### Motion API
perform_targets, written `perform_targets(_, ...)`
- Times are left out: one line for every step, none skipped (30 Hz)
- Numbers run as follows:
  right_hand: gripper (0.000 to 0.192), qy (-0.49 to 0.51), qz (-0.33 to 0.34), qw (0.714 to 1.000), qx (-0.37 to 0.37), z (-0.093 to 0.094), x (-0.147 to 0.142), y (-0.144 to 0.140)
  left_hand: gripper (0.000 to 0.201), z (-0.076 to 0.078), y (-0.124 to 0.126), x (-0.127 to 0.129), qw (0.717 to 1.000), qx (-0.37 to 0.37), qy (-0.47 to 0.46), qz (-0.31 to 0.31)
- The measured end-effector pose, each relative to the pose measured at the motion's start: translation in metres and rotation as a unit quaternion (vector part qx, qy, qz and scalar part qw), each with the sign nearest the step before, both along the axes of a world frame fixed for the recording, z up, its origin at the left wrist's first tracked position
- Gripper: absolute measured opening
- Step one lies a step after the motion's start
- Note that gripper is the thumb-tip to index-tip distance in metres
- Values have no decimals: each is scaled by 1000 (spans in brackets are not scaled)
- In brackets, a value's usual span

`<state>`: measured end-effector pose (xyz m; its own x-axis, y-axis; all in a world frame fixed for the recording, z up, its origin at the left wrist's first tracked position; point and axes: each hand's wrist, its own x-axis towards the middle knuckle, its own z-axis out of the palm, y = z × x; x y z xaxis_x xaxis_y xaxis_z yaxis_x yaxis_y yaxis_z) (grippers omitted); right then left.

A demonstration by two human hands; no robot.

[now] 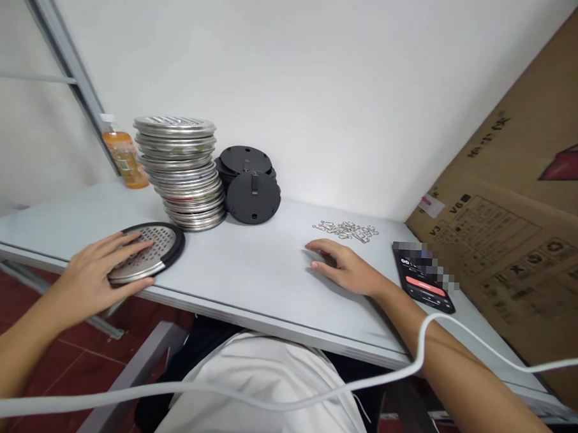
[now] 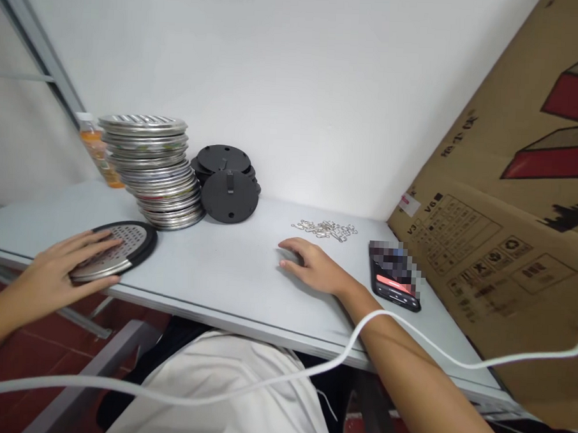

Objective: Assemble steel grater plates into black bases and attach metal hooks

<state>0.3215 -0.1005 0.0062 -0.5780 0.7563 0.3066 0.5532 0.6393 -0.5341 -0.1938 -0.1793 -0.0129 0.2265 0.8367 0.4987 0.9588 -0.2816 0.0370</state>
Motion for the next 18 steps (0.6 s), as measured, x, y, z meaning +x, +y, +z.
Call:
perform_targets(36, -1, 1, 1000, 1, 0, 0, 0, 68, 1, 5, -4, 1000, -6, 7, 18)
perform_targets(36, -3, 1, 1000, 1, 0, 0, 0, 70, 3, 10, -8, 999, -12, 17, 40)
perform_targets(36, -4, 2, 1000, 3, 0, 0, 0, 71, 6, 15, -13, 997, -20, 30, 68)
perform_targets(36, -5, 2, 1000, 5, 0, 0, 0, 72, 9, 20, -17, 993, -36, 40, 101)
perform_targets(36, -6, 2, 1000, 6, 0, 0, 0, 74, 12, 25, -21, 988, -58, 43, 135)
perform_targets(36, -6, 3, 1000, 6, -1, 0, 0, 78, 15, 29, -25, 981, -88, 38, 169)
perform_targets(35, -5, 3, 1000, 7, -1, 0, 0, 83, 18, 33, -29, 972, -119, 22, 201)
perform_targets(35, -4, 4, 1000, 8, -1, 0, 0, 90, 22, 36, -32, 961, -146, 2, 233)
perform_targets(35, -4, 7, 1000, 9, -1, 0, 0, 96, 25, 39, -35, 950, -168, -19, 261)
perform_targets(34, -5, 9, 1000, 11, -1, 0, 0, 102, 27, 43, -37, 940, -184, -37, 285)
perform_targets(34, -6, 11, 1000, 12, -1, 0, 0, 105, 30, 47, -39, 932, -194, -49, 303)
perform_targets(34, -8, 14, 1000, 14, -2, 0, 0, 107, 31, 52, -40, 926, -201, -56, 316)
perform_targets(34, -10, 16, 1000, 14, -2, 0, 0, 107, 33, 58, -40, 922, -207, -59, 321)
perform_targets(34, -12, 17, 1000, 14, -2, 0, 0, 107, 34, 66, -40, 922, -211, -59, 321)
perform_targets(34, -13, 16, 1000, 13, -2, 0, 0, 106, 35, 75, -39, 922, -213, -59, 319)
perform_targets(34, -14, 14, 1000, 12, -2, 0, 0, 104, 36, 87, -38, 925, -212, -59, 310)
perform_targets(33, -14, 14, 1000, 11, -2, -1, 0, 102, 36, 99, -37, 928, -210, -64, 300)
perform_targets(33, -15, 13, 1000, 10, -1, -1, 0, 100, 37, 112, -37, 931, -206, -74, 291)
